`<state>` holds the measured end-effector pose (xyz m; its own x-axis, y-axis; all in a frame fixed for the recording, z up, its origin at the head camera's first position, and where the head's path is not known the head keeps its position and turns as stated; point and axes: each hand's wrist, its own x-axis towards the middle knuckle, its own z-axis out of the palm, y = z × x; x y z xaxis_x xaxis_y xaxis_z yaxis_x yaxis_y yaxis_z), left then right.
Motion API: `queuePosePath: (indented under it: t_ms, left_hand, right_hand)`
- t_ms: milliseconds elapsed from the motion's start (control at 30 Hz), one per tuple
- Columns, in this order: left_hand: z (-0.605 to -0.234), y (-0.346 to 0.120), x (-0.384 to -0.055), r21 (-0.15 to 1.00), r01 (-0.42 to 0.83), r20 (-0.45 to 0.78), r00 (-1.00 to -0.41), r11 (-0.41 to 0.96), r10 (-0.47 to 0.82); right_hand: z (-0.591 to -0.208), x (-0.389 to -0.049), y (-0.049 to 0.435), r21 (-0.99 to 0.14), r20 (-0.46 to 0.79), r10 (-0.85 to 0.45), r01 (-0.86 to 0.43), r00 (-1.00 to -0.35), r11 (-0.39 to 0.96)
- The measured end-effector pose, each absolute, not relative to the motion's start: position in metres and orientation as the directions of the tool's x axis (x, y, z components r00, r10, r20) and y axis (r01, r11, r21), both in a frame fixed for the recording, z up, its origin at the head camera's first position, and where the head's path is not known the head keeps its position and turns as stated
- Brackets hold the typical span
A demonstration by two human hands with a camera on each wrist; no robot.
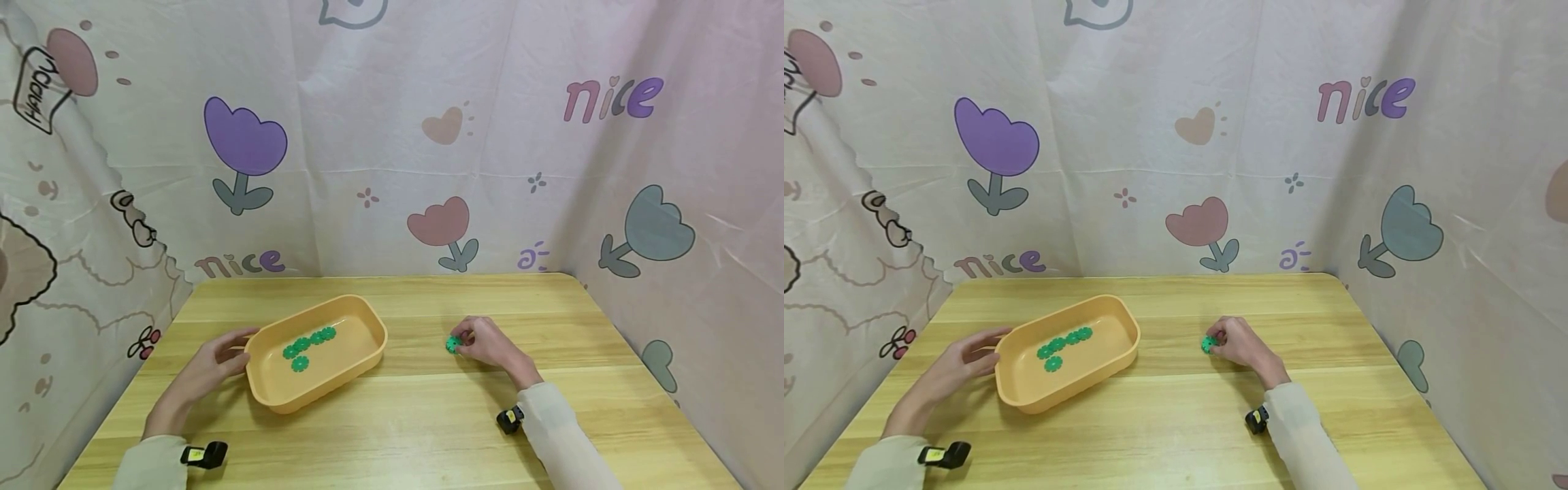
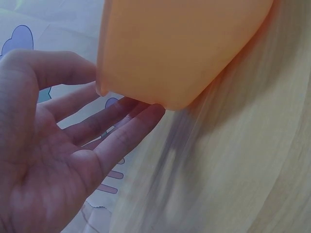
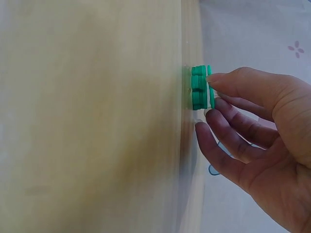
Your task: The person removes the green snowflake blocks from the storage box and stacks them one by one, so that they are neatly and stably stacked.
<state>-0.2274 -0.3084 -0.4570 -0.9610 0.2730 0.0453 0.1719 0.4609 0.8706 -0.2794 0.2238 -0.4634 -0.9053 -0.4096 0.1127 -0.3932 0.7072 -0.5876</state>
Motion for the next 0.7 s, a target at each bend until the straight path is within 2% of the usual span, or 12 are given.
queuePosePath:
  t_ms: [700]
  left_hand:
    - [-0.4552,-0.3074,-0.2259,0.868,0.161,0.035,-0.964,0.471,0.265]
  right_hand:
    - [-0.4643,-0.2793,0.2239,-0.585,0.112,-0.413,-0.396,-0.904,0.708]
